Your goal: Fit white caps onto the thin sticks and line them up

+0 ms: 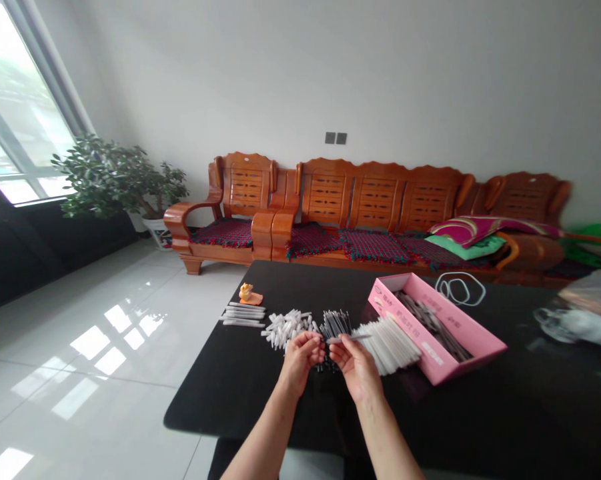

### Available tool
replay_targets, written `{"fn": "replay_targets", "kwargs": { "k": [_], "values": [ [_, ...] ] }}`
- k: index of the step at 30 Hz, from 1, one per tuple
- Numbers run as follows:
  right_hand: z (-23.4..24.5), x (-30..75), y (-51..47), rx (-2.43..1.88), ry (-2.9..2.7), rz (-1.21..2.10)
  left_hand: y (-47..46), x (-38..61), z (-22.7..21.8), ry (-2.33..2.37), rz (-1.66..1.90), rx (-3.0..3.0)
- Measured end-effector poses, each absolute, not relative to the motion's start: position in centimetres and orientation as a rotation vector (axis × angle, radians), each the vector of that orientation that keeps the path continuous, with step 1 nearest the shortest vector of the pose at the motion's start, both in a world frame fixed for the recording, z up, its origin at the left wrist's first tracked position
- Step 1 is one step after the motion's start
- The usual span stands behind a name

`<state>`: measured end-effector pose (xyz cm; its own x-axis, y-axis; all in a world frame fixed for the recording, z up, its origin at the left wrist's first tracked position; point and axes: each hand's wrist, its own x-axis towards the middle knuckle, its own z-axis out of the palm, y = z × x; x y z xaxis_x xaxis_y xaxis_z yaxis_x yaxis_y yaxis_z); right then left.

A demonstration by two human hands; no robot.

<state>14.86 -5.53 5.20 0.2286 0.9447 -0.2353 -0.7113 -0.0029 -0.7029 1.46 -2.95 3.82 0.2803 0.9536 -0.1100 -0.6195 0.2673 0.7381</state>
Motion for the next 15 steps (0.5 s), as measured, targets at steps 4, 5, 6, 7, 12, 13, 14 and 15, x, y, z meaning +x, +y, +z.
{"fn": "replay_targets", "kwargs": {
  "k": [4,5,6,7,12,13,14,15],
  "values": [
    [5.24,14.84,-5.50,-0.843,-0.348,1.328,-3.22,1.81,4.03,0.604,1.154,0.645],
    [5.24,14.84,-5.49,-0.843,-0.348,1.324,-3.27,1.89,4.08,0.603,1.154,0.640],
    [5.23,14.84,-5.48,-0.842,-0.348,1.322,-3.30,1.97,4.12,0.602,1.156,0.636],
    [5.23,14.83,-5.48,-0.841,-0.349,1.320,-3.32,2.04,4.15,0.599,1.160,0.634],
    [5.31,14.74,-5.51,-0.831,-0.346,1.319,-3.33,2.25,4.07,0.611,1.174,0.657],
    [5.31,14.73,-5.54,-0.830,-0.348,1.316,-3.33,2.28,4.04,0.619,1.180,0.669],
    [5.31,14.72,-5.57,-0.829,-0.353,1.312,-3.34,2.31,4.02,0.630,1.189,0.683],
    [5.30,14.72,-5.59,-0.829,-0.361,1.306,-3.36,2.34,4.01,0.642,1.199,0.699]
  ]
}}
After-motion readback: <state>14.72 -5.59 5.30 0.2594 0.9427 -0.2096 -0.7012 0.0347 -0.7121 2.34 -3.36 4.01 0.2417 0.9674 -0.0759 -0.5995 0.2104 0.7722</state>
